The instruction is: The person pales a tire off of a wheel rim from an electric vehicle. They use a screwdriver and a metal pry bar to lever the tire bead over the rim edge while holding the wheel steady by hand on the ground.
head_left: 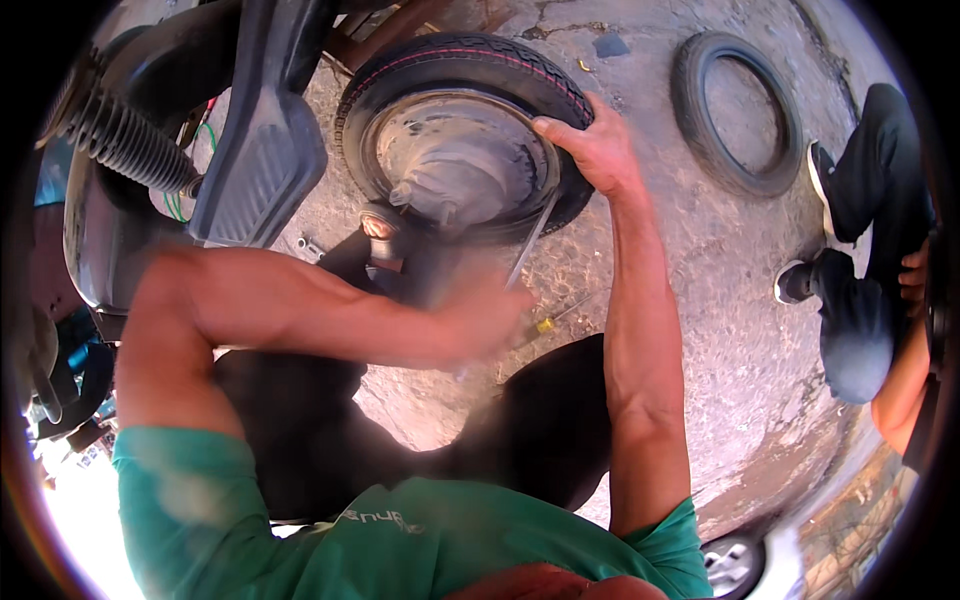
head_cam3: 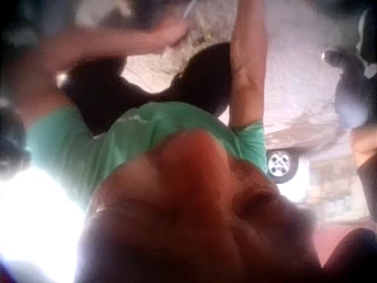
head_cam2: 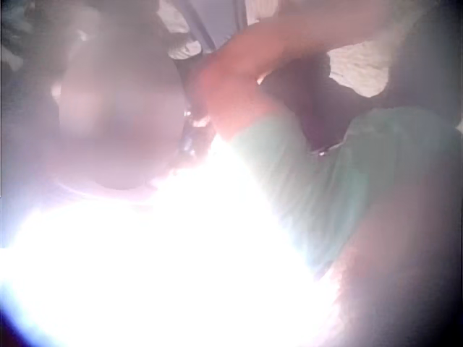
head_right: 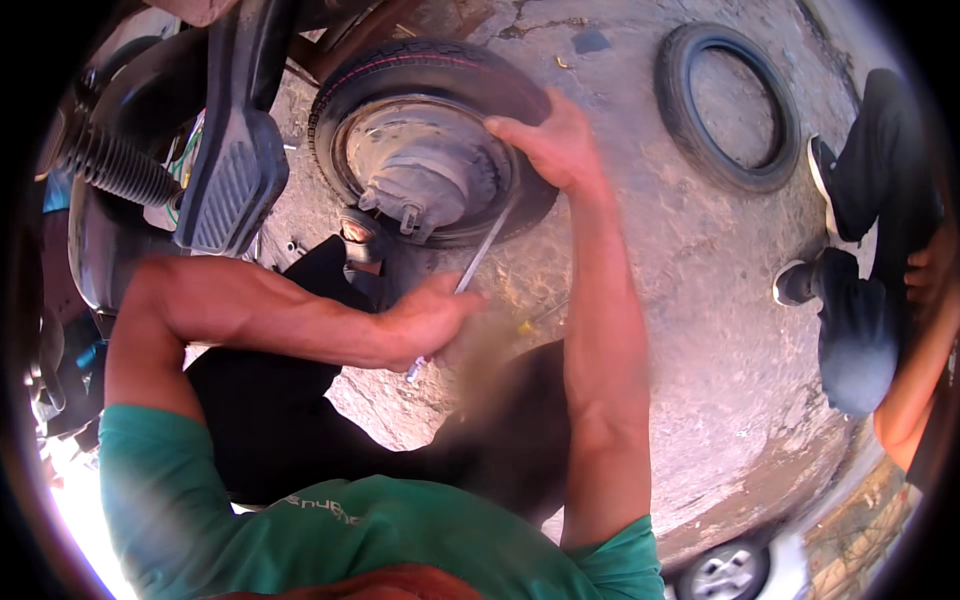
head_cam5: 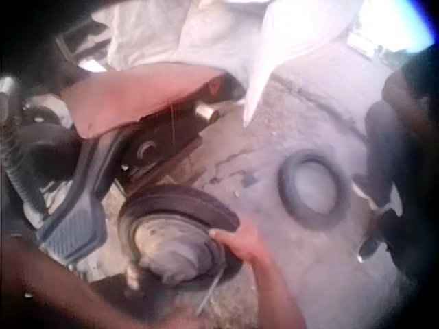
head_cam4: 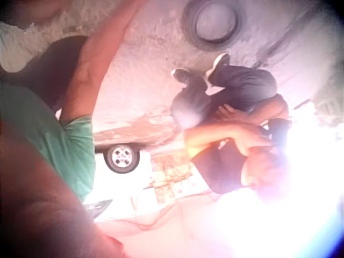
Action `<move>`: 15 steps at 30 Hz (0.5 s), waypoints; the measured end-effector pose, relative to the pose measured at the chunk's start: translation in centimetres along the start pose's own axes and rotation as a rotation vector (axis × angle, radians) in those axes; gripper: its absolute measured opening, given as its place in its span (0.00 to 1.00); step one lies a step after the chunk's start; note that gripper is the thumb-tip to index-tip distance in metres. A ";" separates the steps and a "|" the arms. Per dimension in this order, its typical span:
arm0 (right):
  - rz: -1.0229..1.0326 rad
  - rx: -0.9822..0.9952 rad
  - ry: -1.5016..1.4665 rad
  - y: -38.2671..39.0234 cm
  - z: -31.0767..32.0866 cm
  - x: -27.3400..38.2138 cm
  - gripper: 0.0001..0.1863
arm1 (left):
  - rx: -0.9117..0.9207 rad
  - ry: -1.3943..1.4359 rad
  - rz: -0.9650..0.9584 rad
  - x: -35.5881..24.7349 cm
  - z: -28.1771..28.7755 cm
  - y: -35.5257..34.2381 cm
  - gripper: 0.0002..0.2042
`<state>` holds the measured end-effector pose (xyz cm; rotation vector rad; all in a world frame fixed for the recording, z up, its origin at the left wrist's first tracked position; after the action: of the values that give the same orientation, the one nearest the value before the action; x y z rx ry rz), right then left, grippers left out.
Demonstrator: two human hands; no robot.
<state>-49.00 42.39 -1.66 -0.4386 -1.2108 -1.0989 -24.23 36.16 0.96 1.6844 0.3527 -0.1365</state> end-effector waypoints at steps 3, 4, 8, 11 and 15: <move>0.001 -0.046 0.119 0.2 0.6 1.2 0.51 | 0.043 0.246 0.063 3.4 -2.1 -1.9 0.10; -0.001 -0.032 0.124 0.1 0.4 1.3 0.52 | 0.078 0.287 0.053 4.3 -2.7 -2.8 0.12; 0.000 -0.010 0.124 -0.2 0.4 0.9 0.56 | 0.165 0.497 0.128 5.3 -5.7 -3.3 0.14; 0.024 -0.008 0.106 -0.7 0.4 0.2 0.55 | 0.305 0.704 0.297 3.2 -8.1 -0.8 0.13; 0.041 -0.004 0.077 -0.7 0.3 0.4 0.54 | 0.497 0.955 0.339 0.5 -11.3 1.0 0.14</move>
<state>-49.76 42.15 -1.34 -0.4191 -1.1277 -1.0738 -24.76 47.23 3.45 2.1928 0.7698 0.9303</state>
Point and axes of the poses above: each hand's wrist, its own y-axis away from the middle knuckle, its own z-axis out of the back of the hand, x = y × z, the point moved 9 cm from there along -y, towards the middle knuckle, and after that the axes turned 10 degrees about y, right-handed, at the moved point
